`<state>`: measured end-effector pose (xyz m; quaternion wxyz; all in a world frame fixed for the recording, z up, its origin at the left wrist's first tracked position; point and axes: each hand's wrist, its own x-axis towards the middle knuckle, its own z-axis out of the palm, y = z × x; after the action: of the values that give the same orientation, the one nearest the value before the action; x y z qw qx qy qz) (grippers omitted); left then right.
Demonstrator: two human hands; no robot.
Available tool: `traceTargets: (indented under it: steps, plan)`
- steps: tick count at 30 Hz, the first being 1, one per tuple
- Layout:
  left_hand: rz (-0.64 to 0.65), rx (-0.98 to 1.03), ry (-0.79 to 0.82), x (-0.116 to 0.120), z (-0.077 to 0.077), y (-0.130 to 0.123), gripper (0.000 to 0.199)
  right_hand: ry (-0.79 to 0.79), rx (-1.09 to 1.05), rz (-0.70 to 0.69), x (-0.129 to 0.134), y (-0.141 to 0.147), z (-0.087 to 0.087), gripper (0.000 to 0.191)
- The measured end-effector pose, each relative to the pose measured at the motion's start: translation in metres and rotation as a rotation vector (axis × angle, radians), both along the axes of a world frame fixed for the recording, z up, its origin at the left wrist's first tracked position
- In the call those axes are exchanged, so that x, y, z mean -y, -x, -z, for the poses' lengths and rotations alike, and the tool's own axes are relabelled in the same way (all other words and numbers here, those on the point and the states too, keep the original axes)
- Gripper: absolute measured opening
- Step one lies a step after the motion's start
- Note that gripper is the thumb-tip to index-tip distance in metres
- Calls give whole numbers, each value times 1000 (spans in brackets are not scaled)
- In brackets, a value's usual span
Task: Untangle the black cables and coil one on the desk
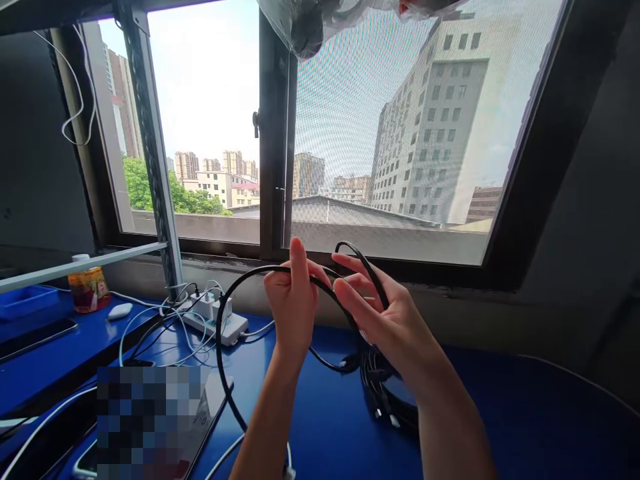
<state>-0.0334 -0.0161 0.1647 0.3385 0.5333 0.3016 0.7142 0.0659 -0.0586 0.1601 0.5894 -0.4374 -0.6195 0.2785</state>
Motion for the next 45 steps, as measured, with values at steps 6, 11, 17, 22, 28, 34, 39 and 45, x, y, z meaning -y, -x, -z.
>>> traceTargets:
  steps: [6, 11, 17, 22, 28, 34, 39, 45]
  plan:
    - [156, -220, 54, -2, 0, 8, 68, -130, 152, 89, 7, 2, 2, 39]
    - [153, -305, -63, -2, -2, 20, 65, -255, 110, 311, -1, -4, 1, 34]
    - [-133, -325, -257, 1, -6, 39, 19, -314, 10, 529, 0, -16, -3, 36]
    - [-171, -442, -228, -12, 2, 33, 44, -354, 139, 549, 10, -20, -6, 28]
    - [103, -483, -98, -32, 15, 13, 36, -548, 198, 549, 20, -13, -4, 22]
    - [364, -361, -42, -36, 16, 5, 29, -801, 146, 545, 22, -5, -4, 17]
    - [406, -202, -63, -29, 11, 5, 34, -849, 40, 554, 21, -8, -7, 15]
    - [338, -76, 54, -30, 9, 11, 56, -627, 86, 624, 6, -21, -3, 10]
